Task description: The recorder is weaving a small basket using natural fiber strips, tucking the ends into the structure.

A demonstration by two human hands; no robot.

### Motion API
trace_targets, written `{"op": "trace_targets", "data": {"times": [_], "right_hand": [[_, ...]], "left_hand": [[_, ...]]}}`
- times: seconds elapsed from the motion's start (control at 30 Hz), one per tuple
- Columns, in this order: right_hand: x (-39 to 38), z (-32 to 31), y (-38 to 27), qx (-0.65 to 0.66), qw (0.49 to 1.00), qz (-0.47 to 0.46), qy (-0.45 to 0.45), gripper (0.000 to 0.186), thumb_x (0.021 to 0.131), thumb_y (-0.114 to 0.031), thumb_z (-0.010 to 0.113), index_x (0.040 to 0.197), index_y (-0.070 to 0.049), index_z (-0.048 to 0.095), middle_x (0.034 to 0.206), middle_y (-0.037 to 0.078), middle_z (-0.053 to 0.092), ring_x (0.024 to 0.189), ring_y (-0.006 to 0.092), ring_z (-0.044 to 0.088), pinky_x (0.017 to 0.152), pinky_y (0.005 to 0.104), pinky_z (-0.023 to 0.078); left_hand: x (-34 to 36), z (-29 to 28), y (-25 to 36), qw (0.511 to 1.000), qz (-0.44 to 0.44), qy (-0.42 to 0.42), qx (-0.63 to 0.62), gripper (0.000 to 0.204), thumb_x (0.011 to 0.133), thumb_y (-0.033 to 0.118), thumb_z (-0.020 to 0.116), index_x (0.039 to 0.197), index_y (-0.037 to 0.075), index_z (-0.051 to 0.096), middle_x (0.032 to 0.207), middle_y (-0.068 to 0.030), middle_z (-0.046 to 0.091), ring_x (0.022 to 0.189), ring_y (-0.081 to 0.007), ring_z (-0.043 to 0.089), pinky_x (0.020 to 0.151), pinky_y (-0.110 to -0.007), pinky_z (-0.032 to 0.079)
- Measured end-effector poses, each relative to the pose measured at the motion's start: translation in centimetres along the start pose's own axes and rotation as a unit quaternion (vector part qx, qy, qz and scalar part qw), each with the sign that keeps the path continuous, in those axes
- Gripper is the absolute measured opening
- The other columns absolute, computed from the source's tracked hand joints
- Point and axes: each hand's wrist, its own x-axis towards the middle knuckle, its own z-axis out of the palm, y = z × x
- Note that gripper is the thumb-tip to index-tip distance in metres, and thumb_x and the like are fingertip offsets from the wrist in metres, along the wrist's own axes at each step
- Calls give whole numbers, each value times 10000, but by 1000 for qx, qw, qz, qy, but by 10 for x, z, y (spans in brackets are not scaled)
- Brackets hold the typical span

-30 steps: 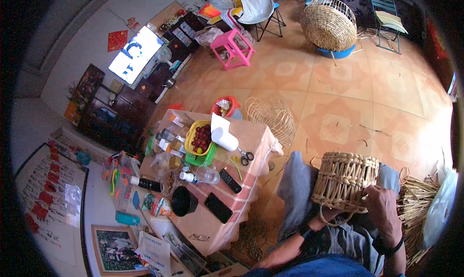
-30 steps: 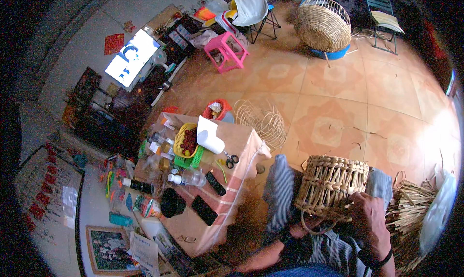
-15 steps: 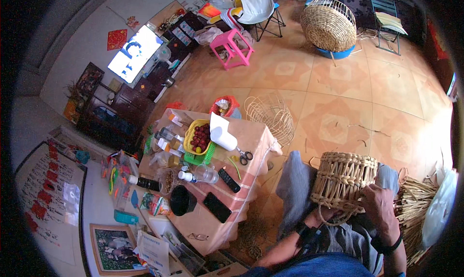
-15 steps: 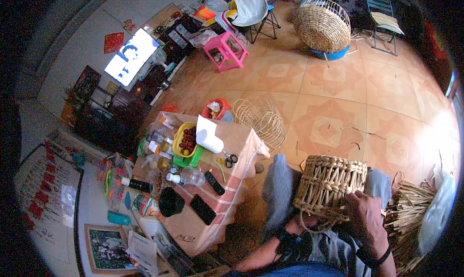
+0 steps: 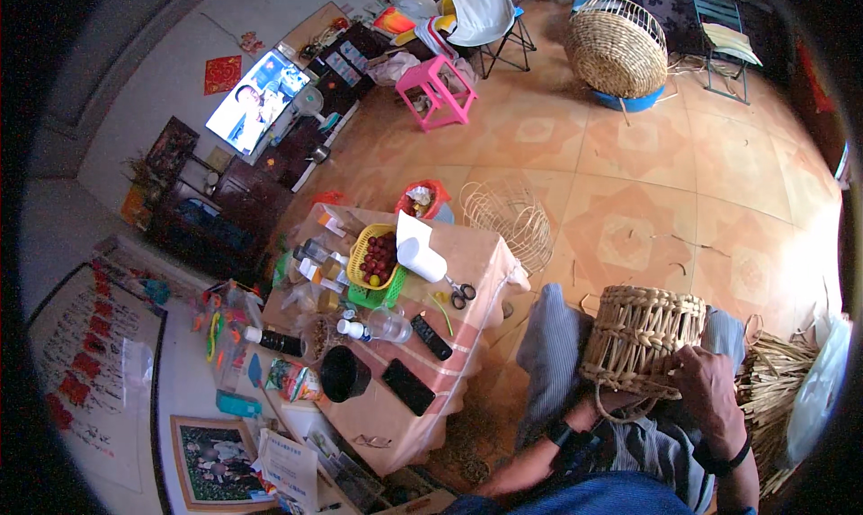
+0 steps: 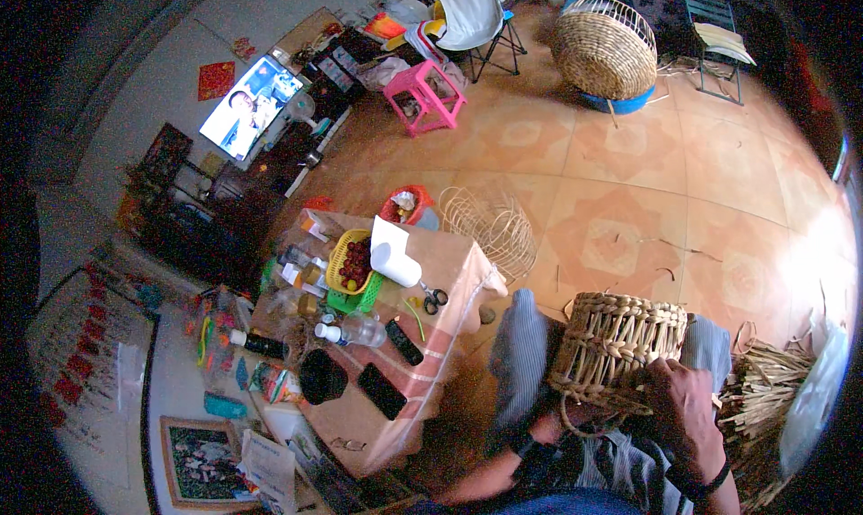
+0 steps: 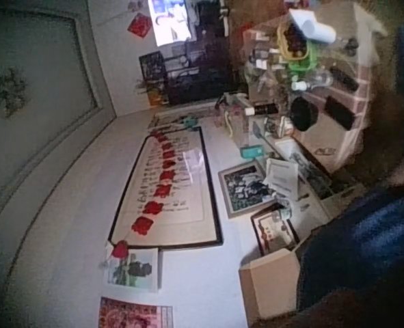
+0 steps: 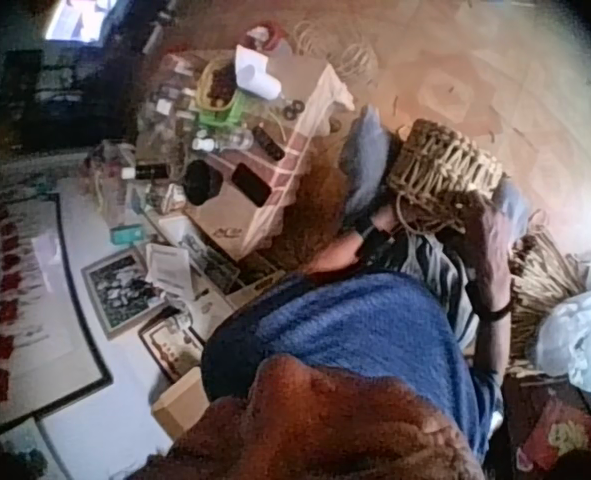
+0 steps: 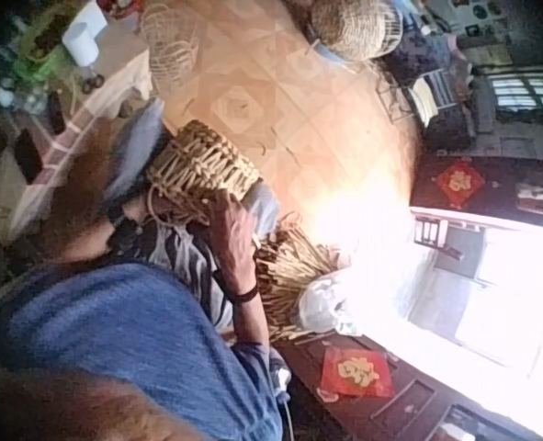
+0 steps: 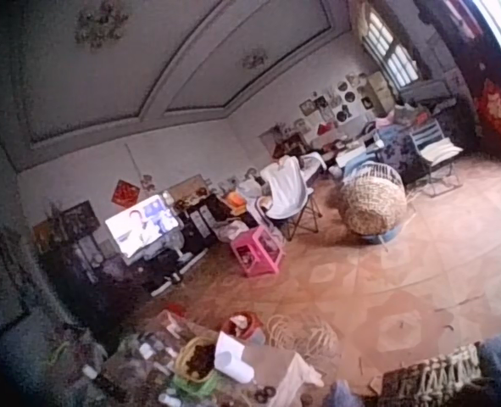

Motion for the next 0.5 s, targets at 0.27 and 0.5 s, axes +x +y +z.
{"op": "trace_targets", "data": {"times": [0.27, 0.5], "right_hand": [[-1, -59, -36, 33, 999, 1, 0, 144, 795, -107, 773, 861, -13, 686, 786, 182, 680, 721, 421, 686, 659, 510, 514], [-1, -33, -9, 18, 1000, 0, -11, 118, 843, -96, 734, 950, -56, 706, 872, 167, 710, 738, 391, 695, 635, 485, 519]], "left_hand": [[-2, 5, -4, 999, 8, 21, 40, 398, 1125, 308, 537, 1468, 147, 661, 1481, -138, 637, 1376, -318, 584, 1212, -505, 443], [-9, -2, -9, 997, -18, 14, 79, 401, 1129, 325, 526, 1457, 146, 672, 1487, -152, 639, 1381, -322, 584, 1223, -514, 435]]}}
